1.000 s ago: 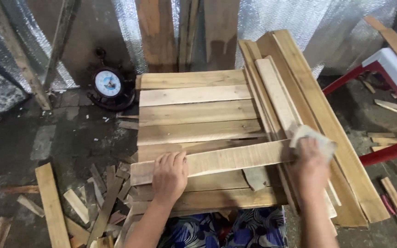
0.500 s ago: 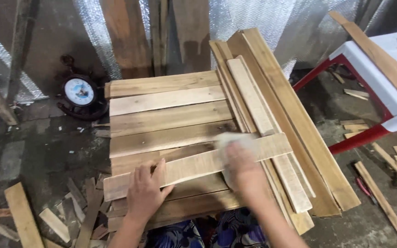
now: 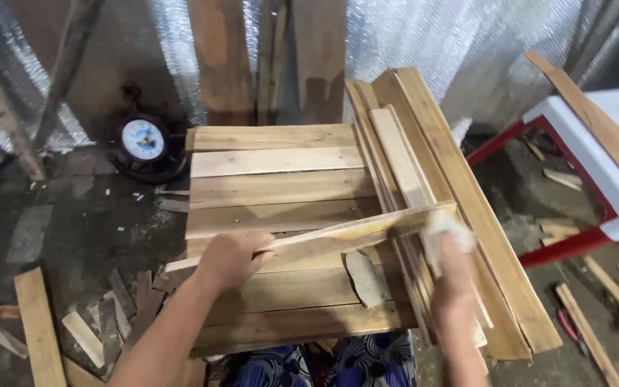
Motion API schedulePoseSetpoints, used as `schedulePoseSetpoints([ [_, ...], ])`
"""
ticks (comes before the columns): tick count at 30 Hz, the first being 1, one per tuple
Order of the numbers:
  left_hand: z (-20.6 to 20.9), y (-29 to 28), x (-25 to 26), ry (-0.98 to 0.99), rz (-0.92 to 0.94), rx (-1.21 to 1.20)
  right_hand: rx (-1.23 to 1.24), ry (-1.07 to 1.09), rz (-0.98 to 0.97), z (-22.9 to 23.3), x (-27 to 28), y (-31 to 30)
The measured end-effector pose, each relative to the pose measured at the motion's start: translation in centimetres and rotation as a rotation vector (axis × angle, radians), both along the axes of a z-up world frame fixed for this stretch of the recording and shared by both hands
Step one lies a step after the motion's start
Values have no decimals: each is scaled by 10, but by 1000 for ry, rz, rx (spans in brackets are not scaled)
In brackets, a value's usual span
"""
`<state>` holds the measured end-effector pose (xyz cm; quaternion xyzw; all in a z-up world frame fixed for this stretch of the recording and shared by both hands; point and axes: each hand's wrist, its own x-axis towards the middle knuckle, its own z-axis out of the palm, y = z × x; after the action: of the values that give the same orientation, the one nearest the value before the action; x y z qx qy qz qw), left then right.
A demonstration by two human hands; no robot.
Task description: Sanding wooden planks manually using sandpaper in a workshop environment.
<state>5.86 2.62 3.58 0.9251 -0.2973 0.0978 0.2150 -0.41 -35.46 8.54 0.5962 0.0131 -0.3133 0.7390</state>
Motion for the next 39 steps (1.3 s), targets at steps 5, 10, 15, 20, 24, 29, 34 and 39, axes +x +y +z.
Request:
schedulePoseSetpoints([
  [5, 58, -20, -11, 787, 68, 163, 2764, -622, 236, -50, -30, 91],
  [10, 4, -18, -12, 347, -10, 161, 2233, -357, 578, -29, -29, 136],
  [15, -14, -12, -52, 81, 58, 141, 2353, -869, -1021, 42, -21, 87],
  [20, -28, -12, -60, 9, 182, 289, 2057, -1130, 208, -67, -2, -104],
  [24, -29, -13, -60, -165, 214, 233, 1824, -1074, 107, 16, 1, 31],
  [29, -22, -12, -68, -276, 235, 270, 1185, -207, 606, -55, -29, 181],
  [34, -33, -9, -67, -229, 242, 280, 1525, 208, 57, 14, -23, 176],
  [39, -25, -11, -67, -266, 247, 200, 762, -677, 873, -50, -23, 33],
])
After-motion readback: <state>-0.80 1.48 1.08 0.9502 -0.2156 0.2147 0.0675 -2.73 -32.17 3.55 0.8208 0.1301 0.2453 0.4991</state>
